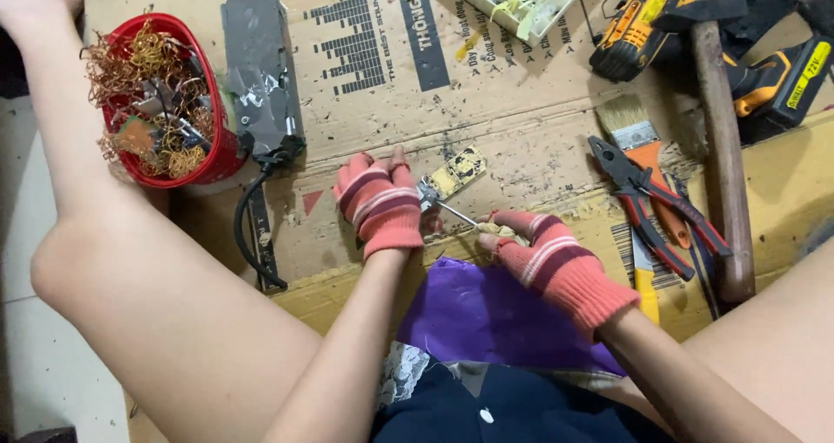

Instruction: Disassembling electronic components using a brush, pliers, and other hand tools on a cardboard-covered floor.

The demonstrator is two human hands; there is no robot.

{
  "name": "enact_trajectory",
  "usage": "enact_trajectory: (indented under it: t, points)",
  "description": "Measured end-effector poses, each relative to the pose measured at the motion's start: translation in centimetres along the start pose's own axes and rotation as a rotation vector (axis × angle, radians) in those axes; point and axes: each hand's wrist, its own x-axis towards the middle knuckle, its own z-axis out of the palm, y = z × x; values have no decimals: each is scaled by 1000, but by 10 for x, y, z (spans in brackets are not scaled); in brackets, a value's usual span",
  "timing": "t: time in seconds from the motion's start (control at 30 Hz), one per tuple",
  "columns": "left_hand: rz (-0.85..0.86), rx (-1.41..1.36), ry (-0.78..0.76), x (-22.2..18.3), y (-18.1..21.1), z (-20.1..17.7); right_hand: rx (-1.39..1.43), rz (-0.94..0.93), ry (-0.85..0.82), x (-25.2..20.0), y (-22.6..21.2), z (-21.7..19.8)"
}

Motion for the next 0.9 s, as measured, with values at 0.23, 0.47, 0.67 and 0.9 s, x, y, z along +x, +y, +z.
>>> enact_trajectory:
  t: [0.23, 0.47, 0.67, 0.9]
  points:
    - [40, 77, 32, 4, 3, 4, -33, -12, -61, -2, -24, -9]
    - [174, 53, 78, 9, 3, 21, -85, 13, -83, 8, -21, -12]
    - [281, 9, 196, 17, -12, 45, -48, 37, -63, 22, -10, 3]
    - [256, 5, 147, 21, -10, 47, -95, 115, 38, 15, 3, 31]
